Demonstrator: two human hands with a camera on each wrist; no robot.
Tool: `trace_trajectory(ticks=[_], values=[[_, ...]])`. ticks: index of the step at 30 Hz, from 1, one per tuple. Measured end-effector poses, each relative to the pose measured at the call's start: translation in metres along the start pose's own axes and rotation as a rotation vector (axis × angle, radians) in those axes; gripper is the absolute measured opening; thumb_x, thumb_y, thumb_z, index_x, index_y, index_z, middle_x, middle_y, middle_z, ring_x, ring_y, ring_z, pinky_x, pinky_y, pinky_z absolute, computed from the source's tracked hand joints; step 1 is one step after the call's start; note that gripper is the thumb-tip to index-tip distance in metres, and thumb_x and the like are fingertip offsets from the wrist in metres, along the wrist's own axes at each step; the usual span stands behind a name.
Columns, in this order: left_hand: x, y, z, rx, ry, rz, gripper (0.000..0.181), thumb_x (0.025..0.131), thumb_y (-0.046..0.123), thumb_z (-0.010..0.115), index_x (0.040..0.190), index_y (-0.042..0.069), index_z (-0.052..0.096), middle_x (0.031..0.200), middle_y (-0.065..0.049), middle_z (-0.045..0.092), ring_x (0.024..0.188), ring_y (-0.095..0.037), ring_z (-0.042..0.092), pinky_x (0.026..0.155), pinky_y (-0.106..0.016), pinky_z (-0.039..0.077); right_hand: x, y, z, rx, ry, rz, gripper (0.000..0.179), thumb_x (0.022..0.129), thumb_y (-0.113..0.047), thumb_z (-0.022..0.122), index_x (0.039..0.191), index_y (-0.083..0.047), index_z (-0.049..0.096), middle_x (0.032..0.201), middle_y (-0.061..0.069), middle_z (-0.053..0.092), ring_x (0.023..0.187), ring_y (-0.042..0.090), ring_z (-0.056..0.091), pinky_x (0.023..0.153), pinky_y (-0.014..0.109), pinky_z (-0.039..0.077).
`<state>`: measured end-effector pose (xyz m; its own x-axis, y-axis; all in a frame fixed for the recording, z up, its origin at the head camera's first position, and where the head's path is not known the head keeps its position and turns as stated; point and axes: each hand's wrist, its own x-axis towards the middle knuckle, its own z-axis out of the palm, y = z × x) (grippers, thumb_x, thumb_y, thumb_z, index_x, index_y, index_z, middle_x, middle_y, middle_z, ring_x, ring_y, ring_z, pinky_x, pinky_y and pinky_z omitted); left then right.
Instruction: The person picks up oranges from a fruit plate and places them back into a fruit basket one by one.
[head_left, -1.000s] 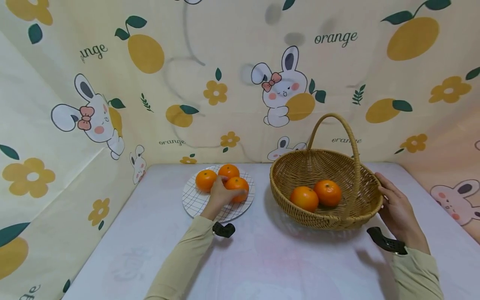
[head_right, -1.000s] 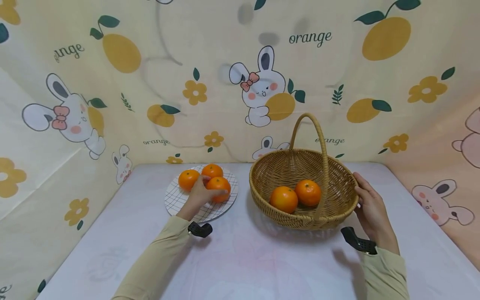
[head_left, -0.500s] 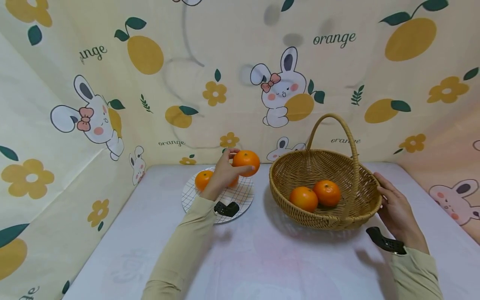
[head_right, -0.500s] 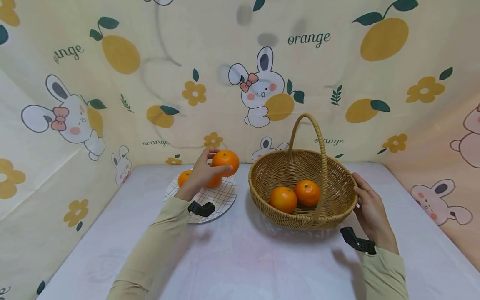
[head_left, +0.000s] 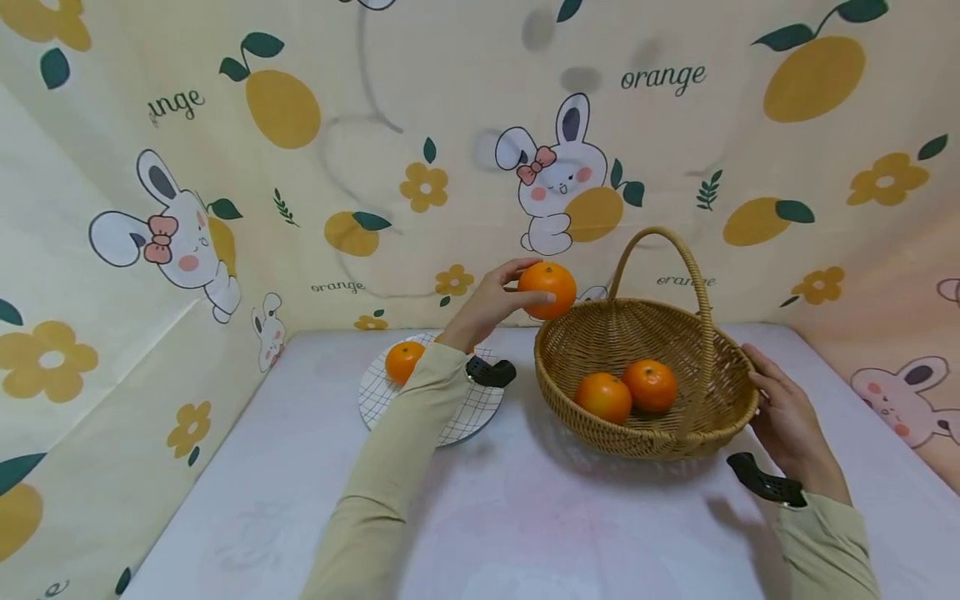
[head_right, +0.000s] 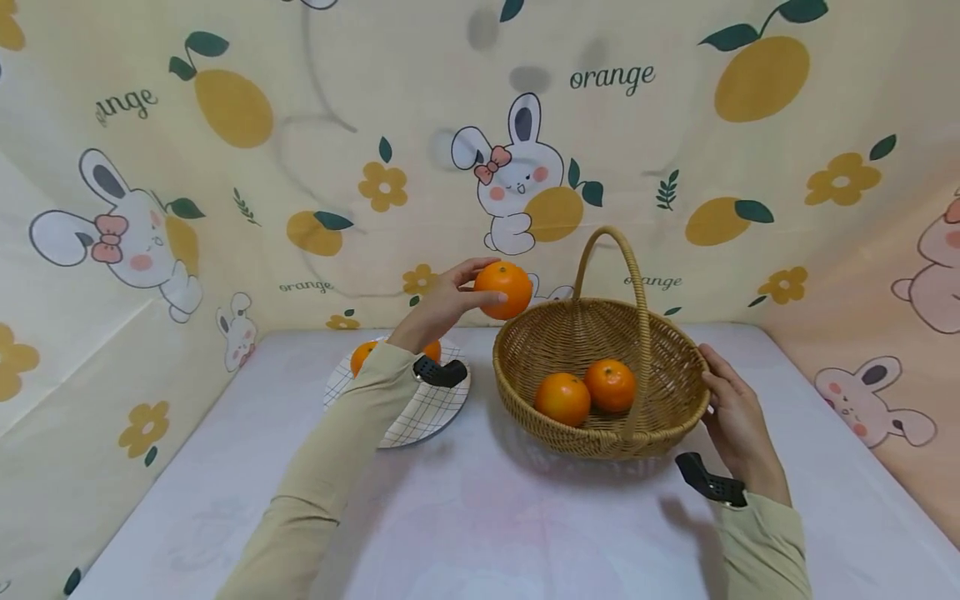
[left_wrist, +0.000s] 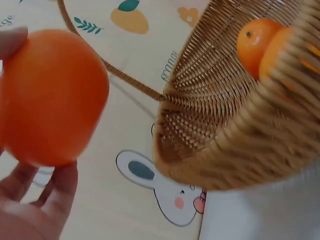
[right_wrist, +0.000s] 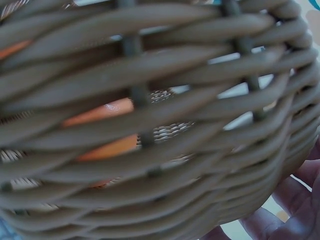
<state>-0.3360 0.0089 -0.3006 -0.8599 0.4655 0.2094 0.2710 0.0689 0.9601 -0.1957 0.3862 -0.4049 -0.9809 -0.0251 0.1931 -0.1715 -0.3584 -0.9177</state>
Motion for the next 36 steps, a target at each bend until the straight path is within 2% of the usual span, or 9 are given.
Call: trace_trajectory(ticks=[3, 6, 9, 12, 14, 19, 23, 30, 36], values=[[0.011, 0.005, 0.009, -0.041, -0.061, 0.008, 0.056, 0.087, 0.012, 0.073, 0.139, 0.015, 0.051, 0.127, -0.006, 0.051, 0.110, -0.023, 0.051, 0.093, -0.034, 0.045, 0.000, -0.001, 0.000, -0.035, 0.014, 0.020, 0.054, 0.107, -0.019, 0.036, 0.156, -0.022, 0.014, 0.161, -0.005, 0.001, 0.135, 0.000, 0.026, 0.096, 0.016, 0.037], [0.021, 0.009, 0.019, -0.060, -0.111, 0.004, 0.058, 0.087, 0.011, 0.072, 0.140, 0.012, 0.049, 0.127, -0.008, 0.050, 0.109, -0.022, 0.052, 0.092, -0.031, 0.046, 0.000, -0.003, 0.000, -0.070, 0.024, 0.037, 0.054, 0.107, -0.022, 0.035, 0.156, -0.024, 0.014, 0.161, -0.006, 0.001, 0.139, 0.002, 0.017, 0.105, 0.020, 0.024], [0.029, 0.011, 0.027, -0.056, -0.148, -0.005, 0.057, 0.086, 0.012, 0.072, 0.138, 0.011, 0.048, 0.125, -0.008, 0.051, 0.107, -0.022, 0.053, 0.089, -0.031, 0.047, 0.000, -0.003, 0.000, -0.087, 0.026, 0.043, 0.055, 0.107, -0.023, 0.035, 0.156, -0.023, 0.011, 0.161, -0.006, 0.000, 0.141, 0.004, 0.012, 0.109, 0.026, 0.012], [0.036, 0.011, 0.036, -0.053, -0.176, -0.010, 0.054, 0.086, 0.010, 0.072, 0.135, 0.009, 0.049, 0.123, -0.008, 0.052, 0.106, -0.021, 0.053, 0.089, -0.029, 0.048, 0.001, -0.004, -0.001, -0.088, 0.026, 0.037, 0.056, 0.107, -0.024, 0.035, 0.156, -0.021, 0.010, 0.161, -0.005, -0.001, 0.141, 0.003, 0.014, 0.108, 0.027, 0.014], [0.041, 0.009, 0.041, -0.056, -0.179, -0.018, 0.052, 0.085, 0.008, 0.072, 0.133, 0.007, 0.050, 0.121, -0.008, 0.053, 0.105, -0.020, 0.054, 0.088, -0.028, 0.048, 0.002, -0.005, -0.002, -0.077, 0.021, 0.030, 0.057, 0.107, -0.023, 0.035, 0.157, -0.019, 0.008, 0.161, -0.004, -0.001, 0.139, 0.001, 0.018, 0.105, 0.023, 0.025], [0.050, 0.001, 0.056, -0.044, -0.173, -0.068, 0.051, 0.083, 0.009, 0.075, 0.129, 0.006, 0.052, 0.116, -0.007, 0.055, 0.102, -0.019, 0.053, 0.086, -0.027, 0.048, 0.001, -0.005, -0.003, -0.033, 0.003, 0.013, 0.057, 0.107, -0.019, 0.035, 0.157, -0.017, 0.008, 0.161, -0.004, -0.002, 0.134, -0.001, 0.027, 0.092, 0.015, 0.040], [0.055, -0.004, 0.065, -0.049, -0.200, -0.133, 0.051, 0.083, 0.009, 0.075, 0.128, 0.007, 0.052, 0.116, -0.005, 0.054, 0.100, -0.020, 0.054, 0.084, -0.027, 0.047, 0.000, -0.003, -0.002, 0.012, -0.008, -0.006, 0.054, 0.107, -0.016, 0.036, 0.156, -0.019, 0.014, 0.161, -0.002, -0.001, 0.127, -0.001, 0.037, 0.091, 0.016, 0.042], [0.058, 0.000, 0.076, -0.005, -0.230, -0.197, 0.059, 0.083, 0.007, 0.075, 0.135, 0.006, 0.047, 0.114, -0.008, 0.053, 0.098, -0.021, 0.055, 0.082, -0.028, 0.049, 0.000, -0.001, 0.002, -0.035, 0.010, -0.005, 0.057, 0.107, -0.018, 0.036, 0.156, -0.014, 0.008, 0.161, 0.000, 0.000, 0.133, 0.002, 0.029, 0.094, 0.015, 0.038], [0.061, -0.003, 0.091, 0.079, -0.244, -0.253, 0.064, 0.080, 0.005, 0.079, 0.135, 0.002, 0.047, 0.117, -0.010, 0.052, 0.099, -0.020, 0.052, 0.082, -0.026, 0.047, 0.002, 0.000, 0.004, -0.031, 0.016, -0.007, 0.057, 0.107, -0.018, 0.036, 0.156, -0.012, 0.008, 0.161, 0.002, 0.002, 0.130, 0.002, 0.034, 0.094, 0.016, 0.039]])
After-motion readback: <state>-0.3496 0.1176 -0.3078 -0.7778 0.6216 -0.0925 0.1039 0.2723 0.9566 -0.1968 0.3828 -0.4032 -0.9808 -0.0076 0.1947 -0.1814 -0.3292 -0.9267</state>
